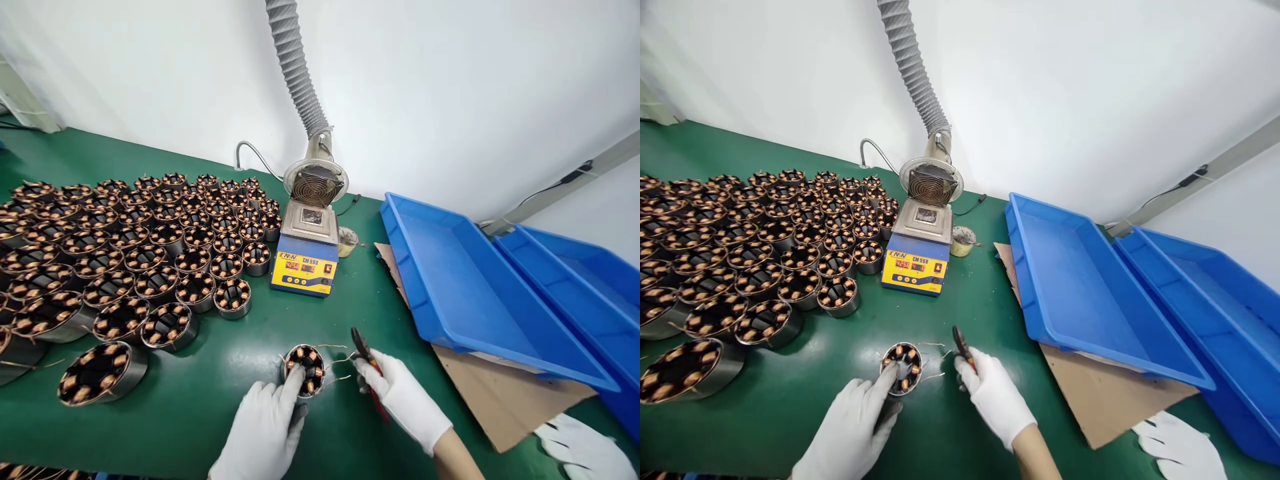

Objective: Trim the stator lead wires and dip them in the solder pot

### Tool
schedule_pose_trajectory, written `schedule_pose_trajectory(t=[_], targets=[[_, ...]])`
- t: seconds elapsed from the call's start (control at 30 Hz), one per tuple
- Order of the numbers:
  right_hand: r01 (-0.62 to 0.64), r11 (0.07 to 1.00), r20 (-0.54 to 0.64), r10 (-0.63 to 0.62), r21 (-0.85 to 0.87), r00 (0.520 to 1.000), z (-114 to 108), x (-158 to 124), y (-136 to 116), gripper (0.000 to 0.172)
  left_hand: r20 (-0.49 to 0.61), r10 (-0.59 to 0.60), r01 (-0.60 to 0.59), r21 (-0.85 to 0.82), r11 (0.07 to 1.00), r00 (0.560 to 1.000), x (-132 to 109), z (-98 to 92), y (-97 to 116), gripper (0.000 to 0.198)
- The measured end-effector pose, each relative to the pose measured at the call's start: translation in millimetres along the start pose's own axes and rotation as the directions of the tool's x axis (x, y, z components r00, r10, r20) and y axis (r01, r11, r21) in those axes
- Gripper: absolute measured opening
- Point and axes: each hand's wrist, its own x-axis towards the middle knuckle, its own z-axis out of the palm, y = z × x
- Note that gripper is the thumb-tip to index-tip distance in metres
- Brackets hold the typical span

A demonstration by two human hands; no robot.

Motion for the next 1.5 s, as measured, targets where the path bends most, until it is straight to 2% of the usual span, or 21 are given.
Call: schedule_pose_trajectory(t=[0.1, 0.33, 0.53, 0.77, 1.13, 1.5], targets=[[0.003, 1.0, 0.075, -0.004, 0.012, 0.997, 11, -8, -5, 0.031, 0.014, 0.006, -0.005, -0.015, 1.0, 1.0, 0, -0.3, 0, 0.035], [0.015, 1.0, 0.071, -0.014, -0.013, 0.997, 15, -18, -4, 0.035, 0.0, -0.011, 0.011, -0.021, 1.0, 1.0, -1, -1.4, 1, 0.033], [0.029, 0.999, 0.065, -0.027, -0.04, 0.998, 19, -18, 1, 0.033, 0.04, -0.026, 0.027, -0.047, 0.999, 0.999, -4, 0.9, 0, 0.035], [0.066, 0.996, 0.028, -0.064, -0.065, 0.998, 18, -19, -2, 0.031, 0.013, -0.018, 0.018, -0.033, 0.999, 1.0, 1, -4.0, 1, 0.033], [0.039, 0.998, 0.032, -0.037, -0.047, 0.999, 24, -18, 0, 0.032, 0.034, -0.025, 0.027, -0.053, 0.998, 0.999, 0, -3.8, 1, 0.033], [0.024, 0.999, 0.023, -0.025, 0.021, 0.999, 13, -25, -2, 0.033, 0.053, -0.033, 0.036, -0.054, 0.998, 0.998, -5, -1.9, 1, 0.035]])
